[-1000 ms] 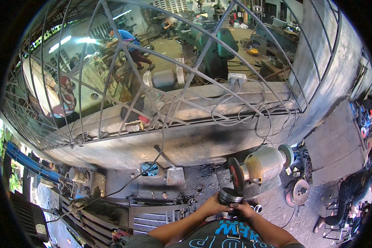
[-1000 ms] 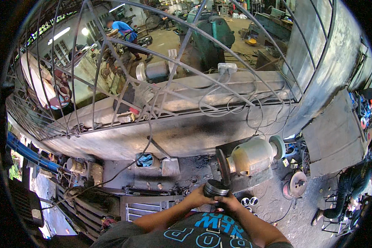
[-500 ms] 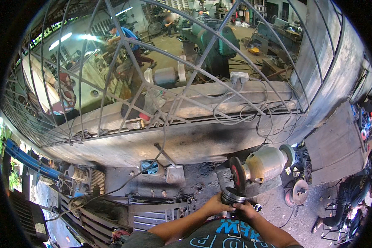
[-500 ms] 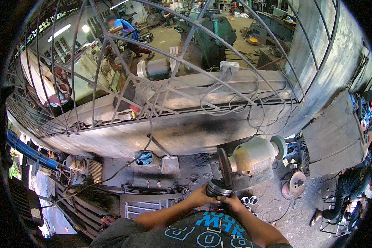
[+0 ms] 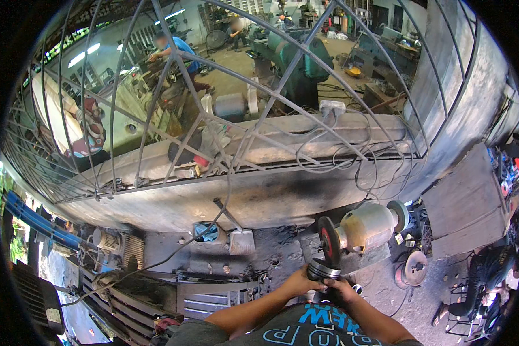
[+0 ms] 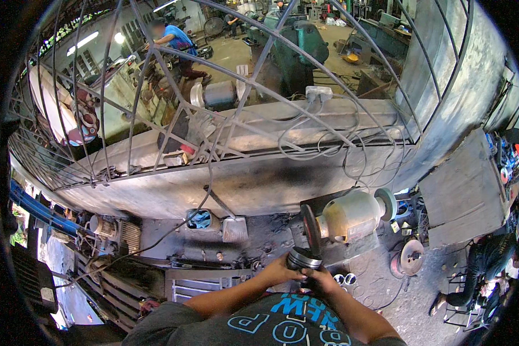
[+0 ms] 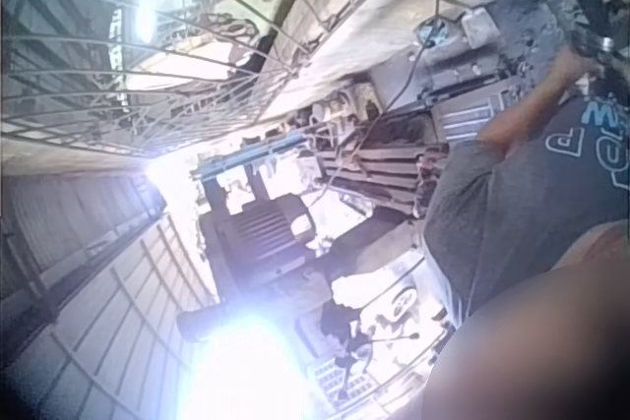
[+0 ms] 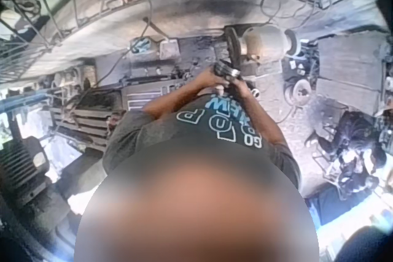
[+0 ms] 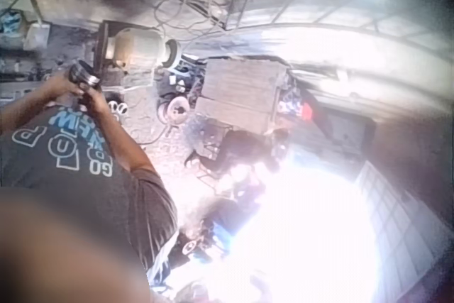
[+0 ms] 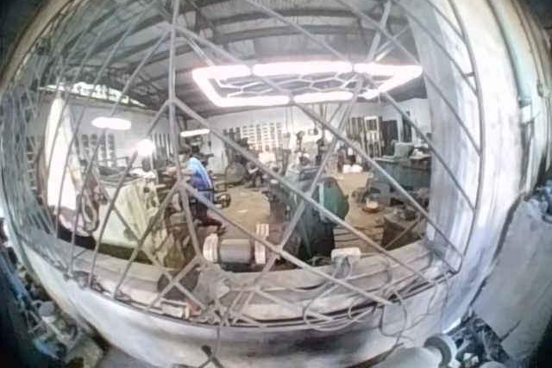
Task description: The person uses a bench grinder to smooth the edges of several cylindrical metal parts. They hold each part against the spinning wheel, rotate it to grind different sides, and then place it on the floor before picking up the next one.
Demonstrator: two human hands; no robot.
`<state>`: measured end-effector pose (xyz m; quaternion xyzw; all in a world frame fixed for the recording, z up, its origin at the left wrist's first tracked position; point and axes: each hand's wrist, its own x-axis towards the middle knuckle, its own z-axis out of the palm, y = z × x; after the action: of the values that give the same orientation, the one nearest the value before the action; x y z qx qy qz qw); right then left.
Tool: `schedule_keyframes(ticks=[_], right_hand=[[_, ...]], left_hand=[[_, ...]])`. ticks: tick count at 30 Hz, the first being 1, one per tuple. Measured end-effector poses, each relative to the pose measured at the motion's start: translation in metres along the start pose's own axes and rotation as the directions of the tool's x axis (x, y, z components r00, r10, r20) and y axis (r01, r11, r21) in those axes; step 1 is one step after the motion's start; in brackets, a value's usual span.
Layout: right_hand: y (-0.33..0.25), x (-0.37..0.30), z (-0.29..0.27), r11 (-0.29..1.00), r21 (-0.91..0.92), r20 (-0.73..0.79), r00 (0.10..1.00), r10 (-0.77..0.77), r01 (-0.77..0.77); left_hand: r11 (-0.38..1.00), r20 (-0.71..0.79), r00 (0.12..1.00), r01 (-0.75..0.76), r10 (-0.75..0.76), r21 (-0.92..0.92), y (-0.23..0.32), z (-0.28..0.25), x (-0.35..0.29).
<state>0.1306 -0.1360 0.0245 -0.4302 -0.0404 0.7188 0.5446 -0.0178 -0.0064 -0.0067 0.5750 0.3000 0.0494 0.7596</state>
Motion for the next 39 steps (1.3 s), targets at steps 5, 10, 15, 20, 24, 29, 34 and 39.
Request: schedule_keyframes(ticks=[5, 10, 15, 20, 24, 29, 34, 39], right_hand=[[0.003, -0.011, 0.002, 0.994, 0.025, 0.011, 0.995, -0.104, 0.103], [0.008, -0.024, -0.014, 0.889, -0.404, -0.04, 0.966, -0.254, 0.216], [0.02, -0.037, -0.026, 0.796, -0.528, 0.064, 0.948, -0.312, 0.298], [0.021, -0.048, -0.014, 0.824, -0.462, 0.021, 0.933, -0.36, 0.329], [0.023, -0.05, -0.011, 0.779, -0.507, 0.038, 0.913, -0.407, 0.368], [0.022, -0.046, -0.012, 0.814, -0.411, 0.069, 0.904, -0.421, 0.41], [0.012, -0.039, -0.009, 0.861, -0.279, 0.118, 0.905, -0.409, 0.426], [0.018, -0.028, -0.002, 0.938, -0.127, -0.072, 0.94, -0.334, 0.323]], left_hand=[[0.998, 0.023, 0.999, -0.027, 0.026, 0.063, 0.007, 0.007, -0.001], [0.996, 0.095, 0.995, -0.034, 0.026, 0.084, 0.017, 0.011, -0.01], [0.994, 0.145, 0.985, -0.089, 0.098, -0.064, 0.01, 0.015, -0.017], [0.976, 0.223, 0.957, -0.205, 0.185, 0.068, 0.012, 0.017, -0.018], [0.974, 0.256, 0.95, -0.207, 0.177, 0.094, 0.013, 0.017, -0.018], [0.991, 0.358, 0.929, -0.122, 0.094, 0.058, 0.019, 0.008, -0.017], [0.988, 0.39, 0.918, 0.12, -0.075, -0.093, 0.029, -0.005, -0.005], [0.922, 0.392, 0.907, 0.273, -0.151, -0.275, 0.024, -0.008, 0.006]])
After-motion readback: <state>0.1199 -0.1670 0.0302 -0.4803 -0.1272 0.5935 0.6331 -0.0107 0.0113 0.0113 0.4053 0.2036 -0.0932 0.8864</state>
